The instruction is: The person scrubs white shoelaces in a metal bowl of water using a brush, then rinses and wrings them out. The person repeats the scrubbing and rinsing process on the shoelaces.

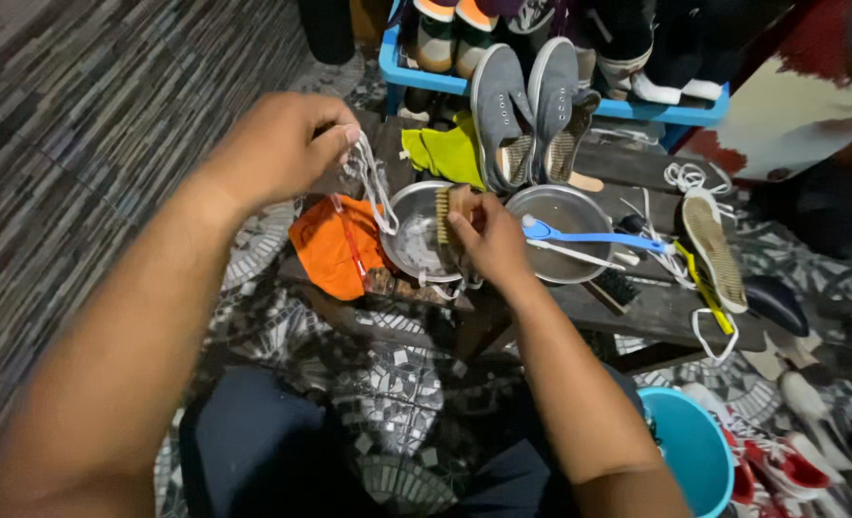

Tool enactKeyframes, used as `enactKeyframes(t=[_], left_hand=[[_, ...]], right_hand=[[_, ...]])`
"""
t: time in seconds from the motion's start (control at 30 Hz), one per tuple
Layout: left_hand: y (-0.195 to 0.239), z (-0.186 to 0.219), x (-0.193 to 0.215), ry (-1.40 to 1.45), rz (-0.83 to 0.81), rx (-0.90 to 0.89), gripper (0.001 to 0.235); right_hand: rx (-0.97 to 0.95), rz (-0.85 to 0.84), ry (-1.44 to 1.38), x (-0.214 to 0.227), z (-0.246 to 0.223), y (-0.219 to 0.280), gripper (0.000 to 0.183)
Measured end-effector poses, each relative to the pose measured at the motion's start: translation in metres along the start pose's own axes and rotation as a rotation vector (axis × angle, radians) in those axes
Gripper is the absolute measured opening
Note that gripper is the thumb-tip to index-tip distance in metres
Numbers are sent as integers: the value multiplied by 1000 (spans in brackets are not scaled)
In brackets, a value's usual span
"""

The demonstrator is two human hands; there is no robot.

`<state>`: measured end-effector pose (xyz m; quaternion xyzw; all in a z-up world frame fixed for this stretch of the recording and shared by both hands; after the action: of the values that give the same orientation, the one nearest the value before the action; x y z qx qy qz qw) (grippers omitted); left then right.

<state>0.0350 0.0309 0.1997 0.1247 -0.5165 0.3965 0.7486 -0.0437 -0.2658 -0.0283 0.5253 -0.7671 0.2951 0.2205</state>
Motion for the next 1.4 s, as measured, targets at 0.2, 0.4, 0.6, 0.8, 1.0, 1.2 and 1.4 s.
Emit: enactKeyframes(t=[0.2, 0.4, 0.6, 0.8, 1.0, 1.2, 1.4], left_hand=[[-28, 23, -11, -113, -92, -122, 20], [-36, 47, -26, -106, 15, -168, 20], [15, 18, -92, -221, 70, -83, 21], [64, -76, -209, -277, 11, 51, 34], [87, -85, -230, -182, 183, 3, 24], [101, -71, -232, -261, 434, -128, 33], [100, -76, -242, -59, 313, -36, 31]], right_hand=[[50, 11, -137, -4, 25, -12, 34], [0, -6, -130, -1, 23, -10, 38], [-21, 45, -207, 3, 33, -13, 34], [-20, 84, -206, 9, 38, -11, 31], [-12, 101, -200, 17, 27, -9, 29], [-11, 83, -131, 14, 10, -1, 30], [215, -106, -22, 13, -33, 6, 36]])
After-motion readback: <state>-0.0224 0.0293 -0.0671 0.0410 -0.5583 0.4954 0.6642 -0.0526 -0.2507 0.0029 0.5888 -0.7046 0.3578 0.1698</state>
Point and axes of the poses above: each hand's wrist, its own y-axis away from the middle knuckle, its own x-axis out of the back of the hand, z = x × y, the point moved 2 cm from there along -y, towards the middle knuckle, and after that the axes turned 1 degree about -z, right-handed, at the moved point
